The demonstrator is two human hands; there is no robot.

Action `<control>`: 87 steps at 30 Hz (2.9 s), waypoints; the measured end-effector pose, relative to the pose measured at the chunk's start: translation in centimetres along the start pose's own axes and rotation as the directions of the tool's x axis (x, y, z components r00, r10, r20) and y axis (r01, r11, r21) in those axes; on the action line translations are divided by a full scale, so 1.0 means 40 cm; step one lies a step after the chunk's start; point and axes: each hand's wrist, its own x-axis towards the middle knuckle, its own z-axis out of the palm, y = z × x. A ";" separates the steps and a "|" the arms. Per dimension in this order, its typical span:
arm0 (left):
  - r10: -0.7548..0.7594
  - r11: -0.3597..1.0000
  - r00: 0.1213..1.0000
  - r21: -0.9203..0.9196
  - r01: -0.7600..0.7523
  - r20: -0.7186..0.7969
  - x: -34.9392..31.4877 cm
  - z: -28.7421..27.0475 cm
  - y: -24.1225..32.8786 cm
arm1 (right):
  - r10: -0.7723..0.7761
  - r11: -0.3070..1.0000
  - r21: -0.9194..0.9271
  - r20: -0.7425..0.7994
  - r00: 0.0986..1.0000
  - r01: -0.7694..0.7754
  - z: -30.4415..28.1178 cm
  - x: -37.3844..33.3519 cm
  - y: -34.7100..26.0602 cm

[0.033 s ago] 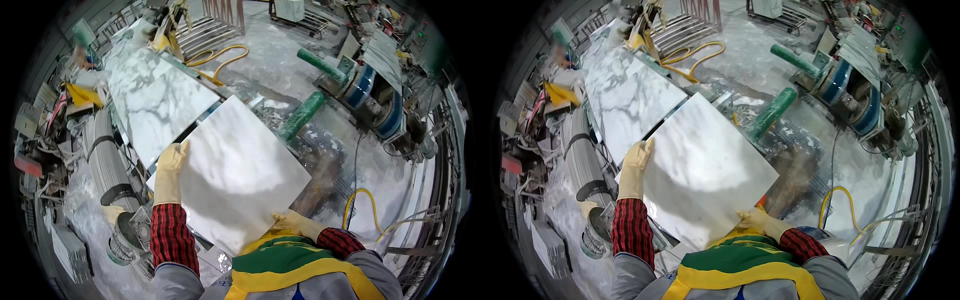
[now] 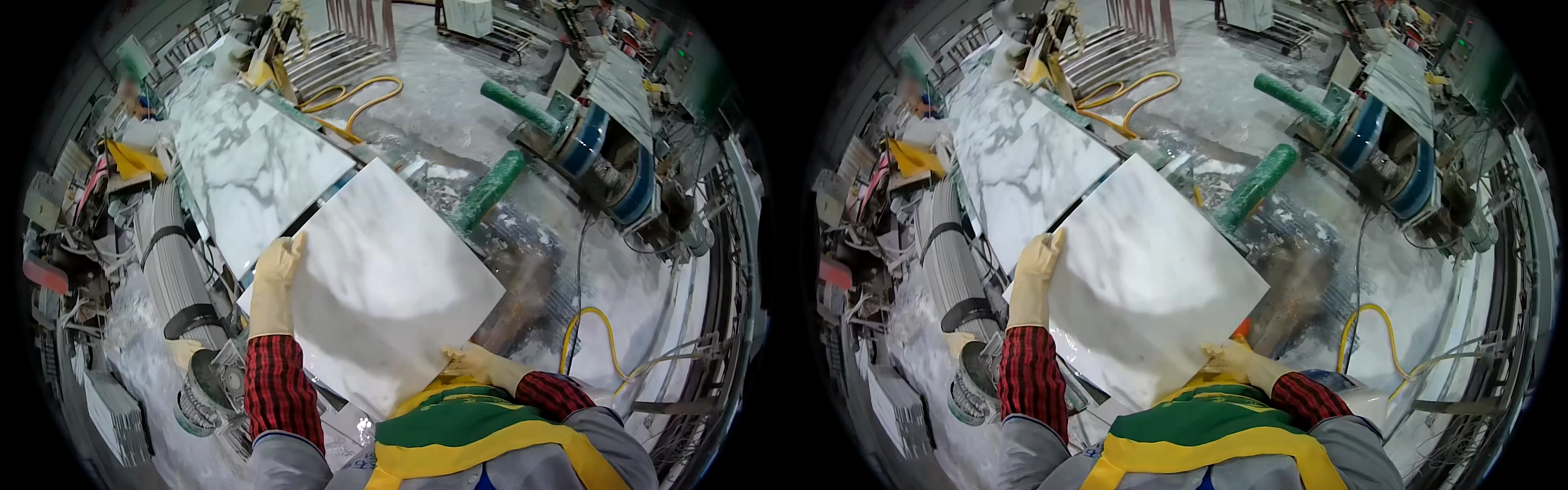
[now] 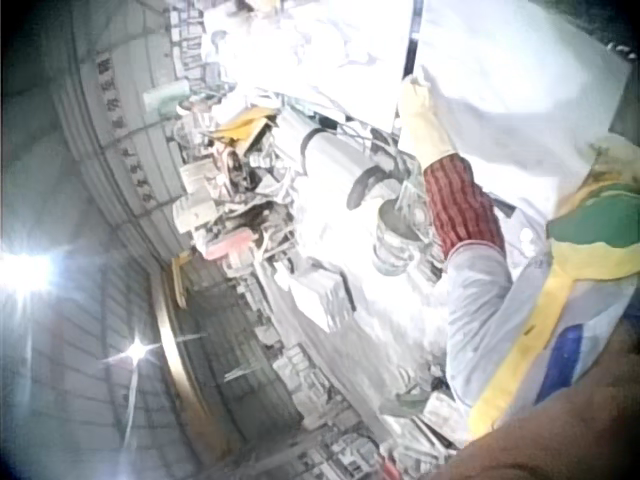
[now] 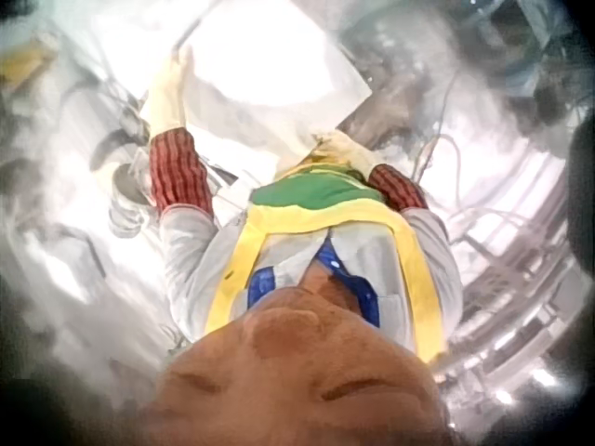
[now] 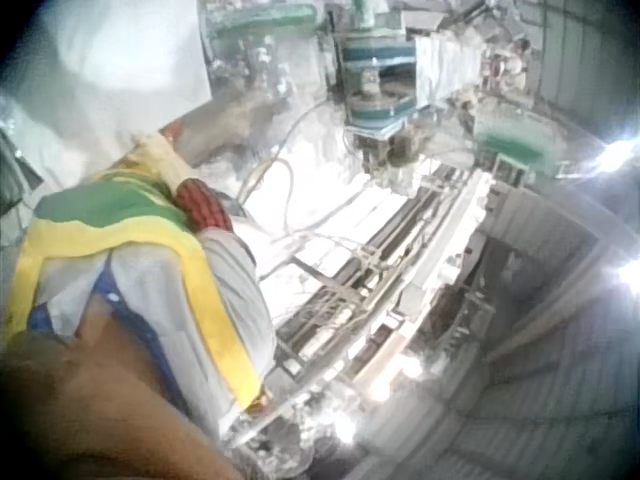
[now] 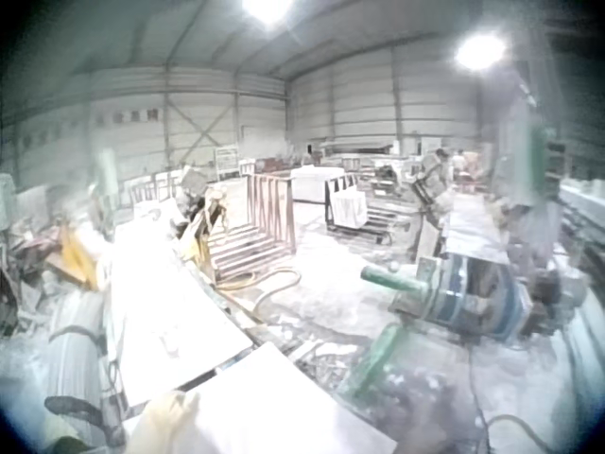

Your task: The person repeatedly picks up large marble-patterned stone slabs from a conveyor belt, inspects them, and places them back onto the belt. The person wears gloves and handles the slabs with both hands, moving them along the production line in a factory setting.

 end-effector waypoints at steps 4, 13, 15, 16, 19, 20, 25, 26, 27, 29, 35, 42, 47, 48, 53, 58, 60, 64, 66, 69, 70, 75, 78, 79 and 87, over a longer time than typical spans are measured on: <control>-0.211 0.975 0.966 0.108 0.196 0.150 -0.001 -0.065 0.130 | -0.270 0.861 -0.455 -0.026 0.962 0.229 0.101 -0.081 -0.040; -0.065 0.929 0.998 -0.365 0.061 0.000 -0.103 -0.289 0.224 | -0.486 0.668 -0.547 0.194 0.852 0.505 -0.093 -0.094 -0.054; -0.156 0.984 0.984 -0.099 0.148 -0.088 -0.129 -0.334 0.404 | -0.367 0.903 -0.287 -0.125 0.922 0.320 0.020 -0.252 -0.201; -0.146 0.947 0.946 -0.317 0.049 -0.289 -0.133 -0.284 0.403 | -0.569 0.814 -0.282 -0.215 0.794 0.508 0.040 -0.315 -0.234; -0.154 0.853 0.949 -0.522 -0.012 -0.274 -0.098 -0.194 0.492 | -0.694 0.715 -0.396 -0.304 0.653 0.576 -0.053 -0.453 -0.396; -0.127 0.825 0.955 -0.564 -0.047 -0.266 -0.088 -0.141 0.500 | -0.789 0.614 -0.377 -0.305 0.533 0.694 -0.111 -0.473 -0.427; -0.070 0.838 0.954 -0.536 -0.102 -0.291 -0.038 0.148 0.719 | -0.845 0.526 -0.430 -0.366 0.391 0.734 -0.264 -0.795 -0.622; -0.048 0.752 0.979 -0.652 -0.096 -0.200 -0.016 0.203 0.768 | -0.873 0.469 -0.447 -0.364 0.324 0.762 -0.294 -0.848 -0.648; -0.019 0.657 0.994 -0.751 -0.068 -0.106 0.001 0.256 0.821 | -0.895 0.417 -0.461 -0.361 0.263 0.783 -0.324 -0.892 -0.668; -0.114 0.688 0.991 -0.725 0.027 -0.072 0.044 0.380 0.953 | -0.872 0.421 -0.416 -0.430 0.233 0.806 -0.404 -0.952 -0.715; -0.138 0.744 0.955 -0.609 0.275 0.263 0.131 0.627 1.256 | -0.707 0.642 -0.459 -0.665 0.241 0.614 -0.737 -1.005 -0.775; -0.260 0.784 0.860 -0.424 0.453 0.438 0.175 0.755 1.539 | -0.811 0.560 -0.724 -0.578 0.089 0.403 -0.983 -0.971 -0.784; -0.136 0.828 0.849 -0.413 0.381 0.510 0.288 0.894 1.587 | -0.762 0.569 -0.575 -0.637 0.115 0.589 -0.999 -1.042 -0.871; -0.071 0.800 0.829 -0.465 0.379 0.555 0.305 0.924 1.628 | -0.862 0.437 -0.743 -0.507 0.000 0.508 -1.150 -0.970 -0.828; 0.048 0.877 0.848 -0.429 0.217 0.528 0.445 1.067 1.697 | -0.926 0.328 -0.891 -0.370 -0.081 0.314 -1.247 -0.968 -0.905; 0.152 0.916 0.791 -0.385 0.112 0.592 0.587 1.197 1.806 | -0.537 0.746 -0.397 -0.834 0.130 0.535 -1.396 -0.953 -1.055; 0.147 0.890 0.734 -0.413 0.195 0.663 0.607 1.189 1.890 | -0.383 0.792 -0.212 -0.902 0.197 0.572 -1.438 -0.947 -1.110; 0.127 0.958 0.716 -0.273 0.093 0.687 0.670 1.214 1.964 | -0.734 0.637 -0.688 -0.679 0.001 0.349 -1.594 -0.894 -1.011; 0.087 0.974 0.714 -0.209 0.085 0.695 0.699 1.217 1.988 | -0.876 0.467 -0.884 -0.466 -0.124 0.024 -1.547 -0.910 -1.000; 0.047 0.973 0.699 -0.192 0.130 0.713 0.751 1.295 1.969 | -0.636 0.708 -0.533 -0.766 0.092 0.464 -1.423 -0.963 -1.026; 0.064 0.961 0.683 -0.230 0.155 0.728 0.762 1.300 1.976 | -0.335 0.685 0.105 -0.834 0.439 0.721 -1.331 -1.004 -1.082; 0.122 0.795 0.610 -0.445 0.412 0.783 0.806 1.368 1.994 | -0.377 0.787 -0.011 -0.800 0.467 0.617 -1.283 -0.947 -0.847; 0.140 0.813 0.410 -0.341 0.472 0.901 0.849 1.353 1.934 | -0.790 0.578 -0.816 -0.557 0.257 0.012 -1.302 -0.955 -0.849; 0.159 0.812 0.311 -0.303 0.499 0.937 0.859 1.345 1.925 | -0.755 0.649 -0.744 -0.605 0.252 0.159 -1.317 -0.948 -0.872; 0.110 0.627 0.567 -0.500 0.597 0.816 0.757 1.288 2.047 | -0.322 0.689 0.072 -0.861 0.394 0.722 -1.332 -0.993 -1.105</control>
